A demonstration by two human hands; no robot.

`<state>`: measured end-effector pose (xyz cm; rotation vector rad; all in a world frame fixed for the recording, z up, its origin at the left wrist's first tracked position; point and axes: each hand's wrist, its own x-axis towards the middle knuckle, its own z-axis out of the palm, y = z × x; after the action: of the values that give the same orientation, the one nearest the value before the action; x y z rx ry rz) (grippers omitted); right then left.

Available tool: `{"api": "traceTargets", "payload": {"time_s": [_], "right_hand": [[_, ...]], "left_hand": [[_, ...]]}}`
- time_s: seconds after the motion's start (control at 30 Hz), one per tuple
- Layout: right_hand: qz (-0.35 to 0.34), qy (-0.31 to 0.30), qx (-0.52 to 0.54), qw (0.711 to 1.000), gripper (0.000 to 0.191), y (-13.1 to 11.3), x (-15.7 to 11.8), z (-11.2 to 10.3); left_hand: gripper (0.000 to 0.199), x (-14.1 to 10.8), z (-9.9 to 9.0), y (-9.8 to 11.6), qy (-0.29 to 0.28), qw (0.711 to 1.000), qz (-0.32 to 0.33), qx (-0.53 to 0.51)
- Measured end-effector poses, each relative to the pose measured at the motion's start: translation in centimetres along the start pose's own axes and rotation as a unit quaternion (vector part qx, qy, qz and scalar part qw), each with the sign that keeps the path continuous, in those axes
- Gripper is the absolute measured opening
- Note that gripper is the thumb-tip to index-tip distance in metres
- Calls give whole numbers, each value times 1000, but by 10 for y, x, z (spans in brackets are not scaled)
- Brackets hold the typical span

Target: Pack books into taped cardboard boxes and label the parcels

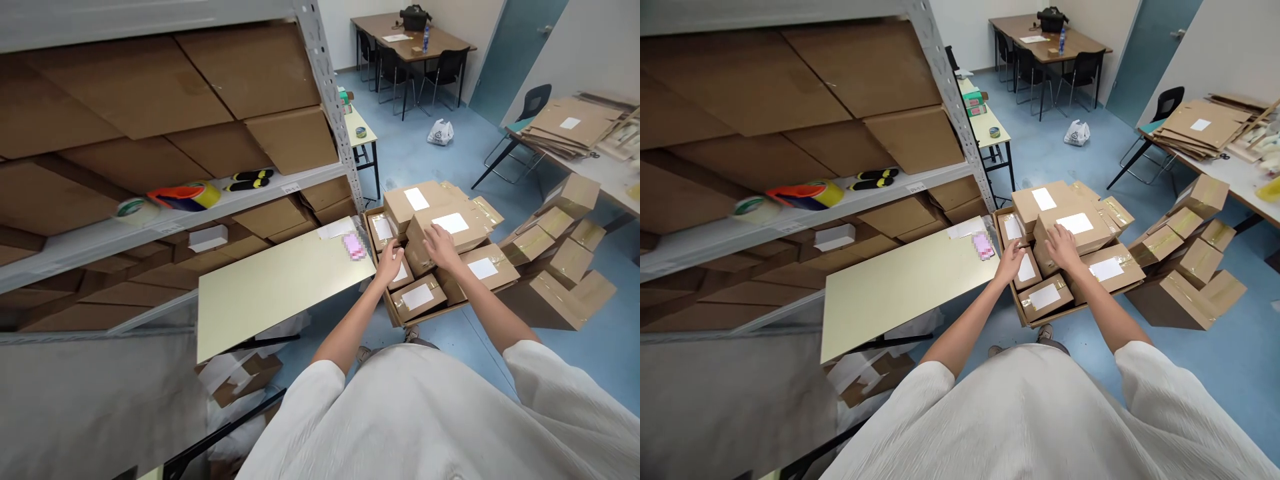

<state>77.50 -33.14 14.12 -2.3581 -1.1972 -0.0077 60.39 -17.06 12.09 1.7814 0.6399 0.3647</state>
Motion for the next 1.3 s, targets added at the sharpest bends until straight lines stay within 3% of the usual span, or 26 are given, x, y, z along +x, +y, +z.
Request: {"api": "traceTargets", "payload": {"time_s": [0.2,0.4,0.57,0.73,0.97,1.17,1.3], "right_hand": [[-67,-8,22,997,45,-82,-9,52],[-99,-70,42,992,43,-158,-17,115],[-129,-116,57,983,43,-208,-11,151],[-184,-169,79,965,41,-256,5,183],[-286,-266,99,915,42,-325,33,245],[-409,-345,131,835,42,-413,61,298],[-490,-385,159,766,43,-483,51,325]], "left_hand": [[50,-39,-78,-44,41,999,-21,0],[50,-93,-166,-91,94,992,-79,5],[50,-128,-222,-114,143,984,-104,-3],[50,-154,-262,-132,204,971,-121,-20],[46,-193,-303,-157,316,933,-169,-40],[44,-236,-342,-171,459,861,-213,-40],[44,-281,-354,-176,550,801,-232,-29]]}}
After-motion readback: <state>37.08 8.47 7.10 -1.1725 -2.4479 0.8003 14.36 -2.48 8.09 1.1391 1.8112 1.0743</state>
